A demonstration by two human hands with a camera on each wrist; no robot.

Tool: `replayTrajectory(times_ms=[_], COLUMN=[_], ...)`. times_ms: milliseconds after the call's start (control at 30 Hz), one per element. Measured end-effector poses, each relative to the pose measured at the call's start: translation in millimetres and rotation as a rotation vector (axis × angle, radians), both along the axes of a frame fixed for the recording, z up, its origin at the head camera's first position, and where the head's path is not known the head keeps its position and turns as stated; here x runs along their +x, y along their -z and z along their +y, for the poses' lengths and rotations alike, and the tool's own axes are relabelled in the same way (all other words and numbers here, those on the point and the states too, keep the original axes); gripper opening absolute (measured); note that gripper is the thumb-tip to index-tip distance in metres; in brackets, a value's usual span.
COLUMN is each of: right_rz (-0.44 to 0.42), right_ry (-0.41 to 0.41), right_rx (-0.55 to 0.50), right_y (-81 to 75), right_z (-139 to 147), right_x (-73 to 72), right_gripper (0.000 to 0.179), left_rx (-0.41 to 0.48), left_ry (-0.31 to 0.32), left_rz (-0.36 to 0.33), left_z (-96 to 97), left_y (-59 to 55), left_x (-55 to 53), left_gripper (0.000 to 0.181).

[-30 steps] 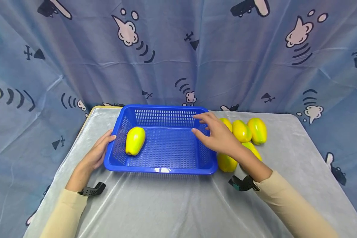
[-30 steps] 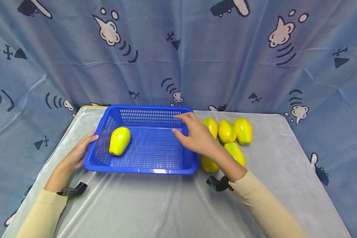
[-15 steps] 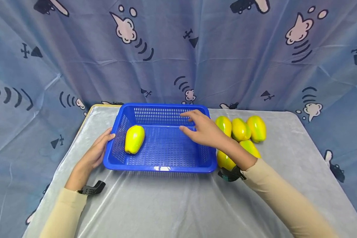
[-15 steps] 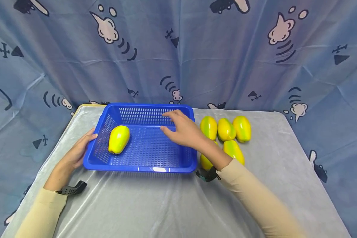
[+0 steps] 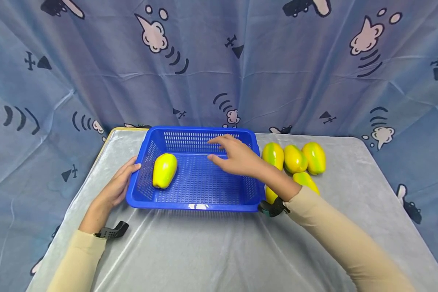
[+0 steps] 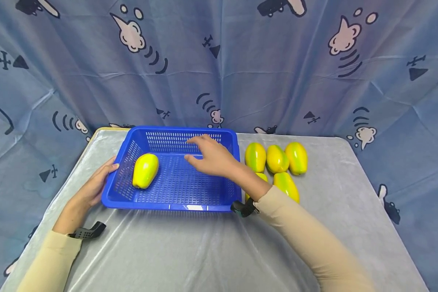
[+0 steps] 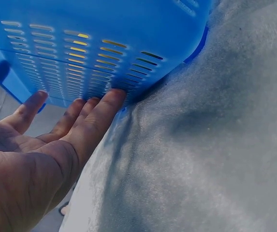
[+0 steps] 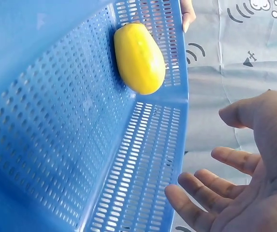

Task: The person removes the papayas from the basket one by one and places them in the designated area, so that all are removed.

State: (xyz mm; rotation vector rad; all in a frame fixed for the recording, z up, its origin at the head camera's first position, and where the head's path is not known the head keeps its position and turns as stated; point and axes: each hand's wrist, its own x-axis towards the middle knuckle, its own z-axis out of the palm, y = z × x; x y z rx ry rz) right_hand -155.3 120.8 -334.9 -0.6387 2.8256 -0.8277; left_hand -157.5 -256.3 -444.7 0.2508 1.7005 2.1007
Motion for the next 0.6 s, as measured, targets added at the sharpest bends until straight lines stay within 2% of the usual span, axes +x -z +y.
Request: replayTrajectory(times_ms=[367,600], right_rz=[-0.07,-0.104], right_ry=[-0.043,-0.086], right_rx=[-0.015,0.0], right_y=[10.1,14.9], right_z=[-28,-39], right_x=[-21.7,-29.5], right_gripper=[0.052,0.051], left_rx=[0.011,0.009], left_ry=[0.0,0.022], left_rz=[0.009,0.015], left_z=[-5.2,-4.5], left_y=[0.8,1.5], left_x=[-1.0,-3.4], left_gripper=[0.037,0.039])
